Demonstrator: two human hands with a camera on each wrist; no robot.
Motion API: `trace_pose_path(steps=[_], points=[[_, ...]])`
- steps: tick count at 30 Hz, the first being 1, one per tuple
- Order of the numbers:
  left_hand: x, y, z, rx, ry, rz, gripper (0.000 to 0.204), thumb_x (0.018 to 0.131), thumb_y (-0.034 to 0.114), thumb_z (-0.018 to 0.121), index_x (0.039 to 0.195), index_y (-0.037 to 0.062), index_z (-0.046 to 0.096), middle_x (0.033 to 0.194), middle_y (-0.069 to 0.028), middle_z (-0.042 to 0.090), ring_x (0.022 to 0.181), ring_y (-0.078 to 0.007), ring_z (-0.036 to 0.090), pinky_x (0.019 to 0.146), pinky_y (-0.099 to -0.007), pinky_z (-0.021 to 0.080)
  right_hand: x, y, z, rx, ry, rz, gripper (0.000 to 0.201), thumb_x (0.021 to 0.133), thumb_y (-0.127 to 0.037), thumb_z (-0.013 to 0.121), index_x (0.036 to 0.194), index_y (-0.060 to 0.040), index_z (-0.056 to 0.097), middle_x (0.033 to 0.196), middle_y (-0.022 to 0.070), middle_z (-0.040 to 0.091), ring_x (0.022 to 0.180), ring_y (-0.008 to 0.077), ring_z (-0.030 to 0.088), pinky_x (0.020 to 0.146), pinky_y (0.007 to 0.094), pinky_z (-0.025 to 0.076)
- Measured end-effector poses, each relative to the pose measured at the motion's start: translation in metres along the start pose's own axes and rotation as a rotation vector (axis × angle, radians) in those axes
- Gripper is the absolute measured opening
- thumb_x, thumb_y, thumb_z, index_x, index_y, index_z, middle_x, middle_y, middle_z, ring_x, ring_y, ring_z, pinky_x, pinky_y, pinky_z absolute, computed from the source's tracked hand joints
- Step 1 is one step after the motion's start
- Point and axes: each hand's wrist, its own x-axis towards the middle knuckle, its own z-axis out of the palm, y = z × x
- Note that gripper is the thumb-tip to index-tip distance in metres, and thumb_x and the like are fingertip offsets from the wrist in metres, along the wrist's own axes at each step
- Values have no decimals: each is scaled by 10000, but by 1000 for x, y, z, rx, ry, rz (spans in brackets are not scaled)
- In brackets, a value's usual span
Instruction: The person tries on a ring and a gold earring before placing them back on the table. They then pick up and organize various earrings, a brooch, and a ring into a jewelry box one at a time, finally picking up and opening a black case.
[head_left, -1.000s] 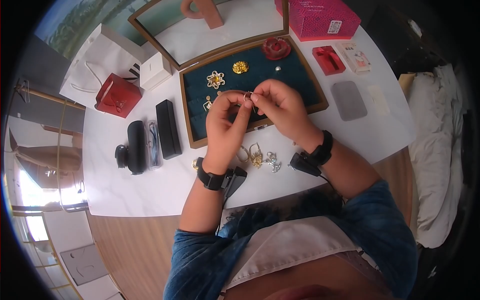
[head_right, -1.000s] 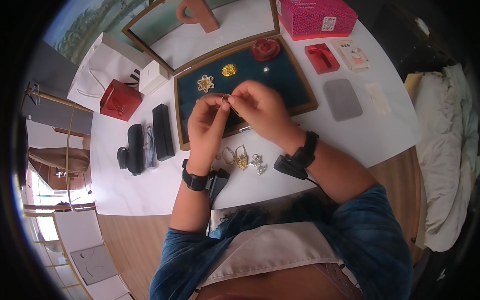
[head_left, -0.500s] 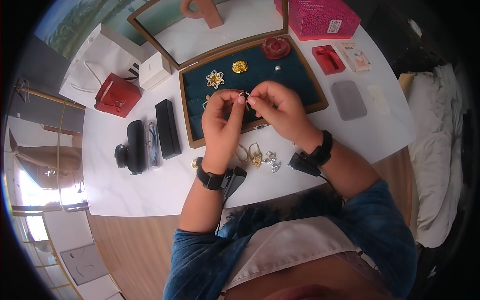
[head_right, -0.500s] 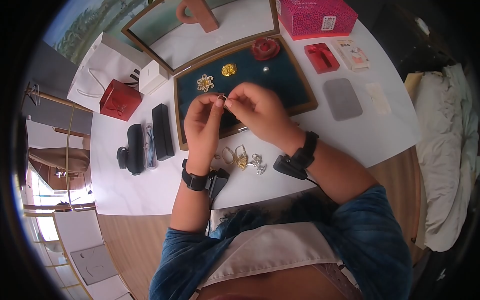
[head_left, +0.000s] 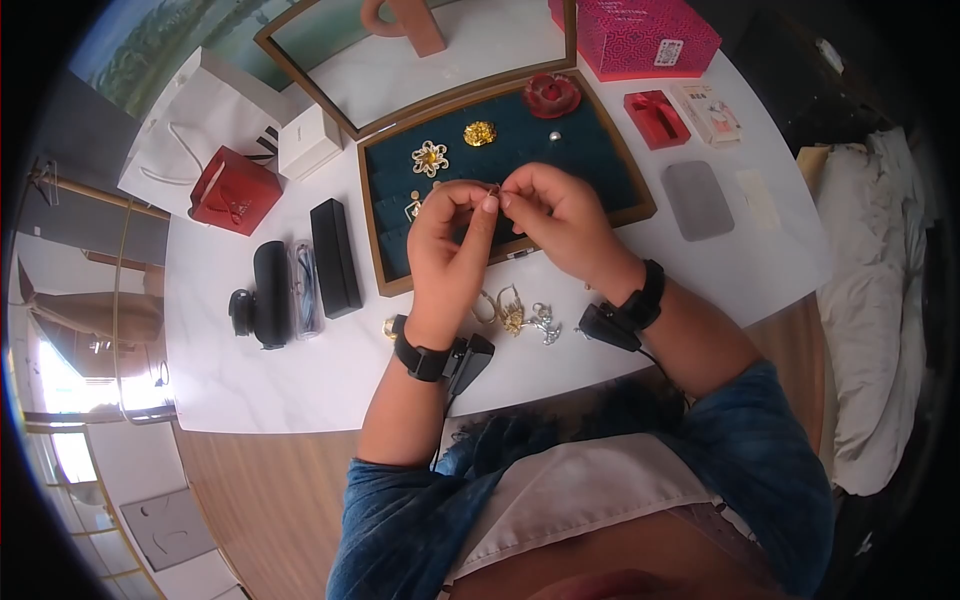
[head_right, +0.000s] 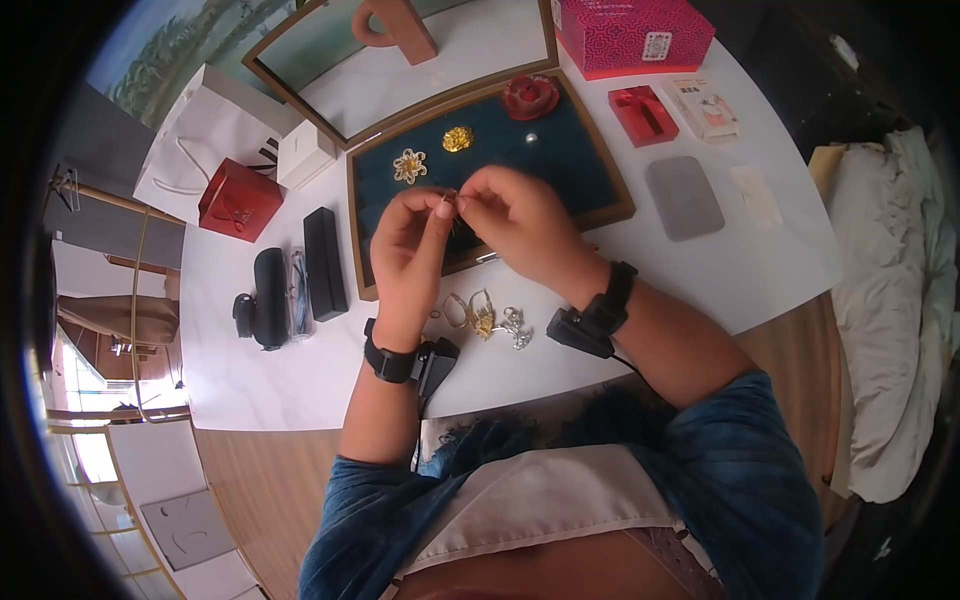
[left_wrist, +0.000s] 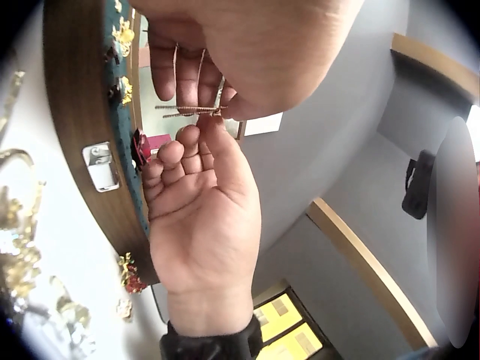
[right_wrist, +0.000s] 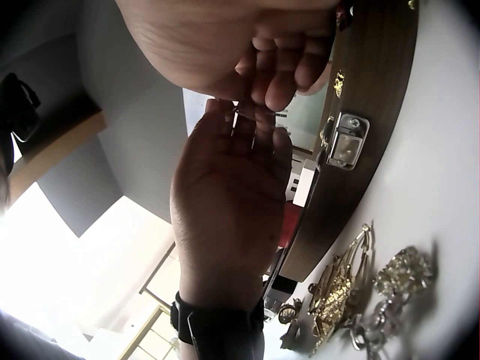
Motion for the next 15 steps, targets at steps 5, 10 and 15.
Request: trace_pose_path(steps=[5,10,15], points=[[0,-1,-1,-28,25,-21,76,1051,43,694,1110,-2,680,1086,-57,727,988,-115,694,909,-266,554,0,-4,1,-4,-19,-8,113,1055,-129,694,1052,-16,687,866,-21,675,762,34,601,658,234,486],[0,-2,-1,-41,34,-51,81,1046,45,707,1112,3,683,1079,-45,724,987,-103,691,897,-258,551,-2,-5,-1,60,-9,47,203,1087,-210,662,1118,-10,682,930,10,691,794,71,650,698,241,530],[0,-5,-1,-54,24,-27,89,1039,40,717,1114,5,685,1081,-44,724,987,-103,695,897,-255,552,-1,-9,-2,43,-31,62,257,1112,-262,630,1157,-14,679,968,16,685,821,78,652,739,244,545]])
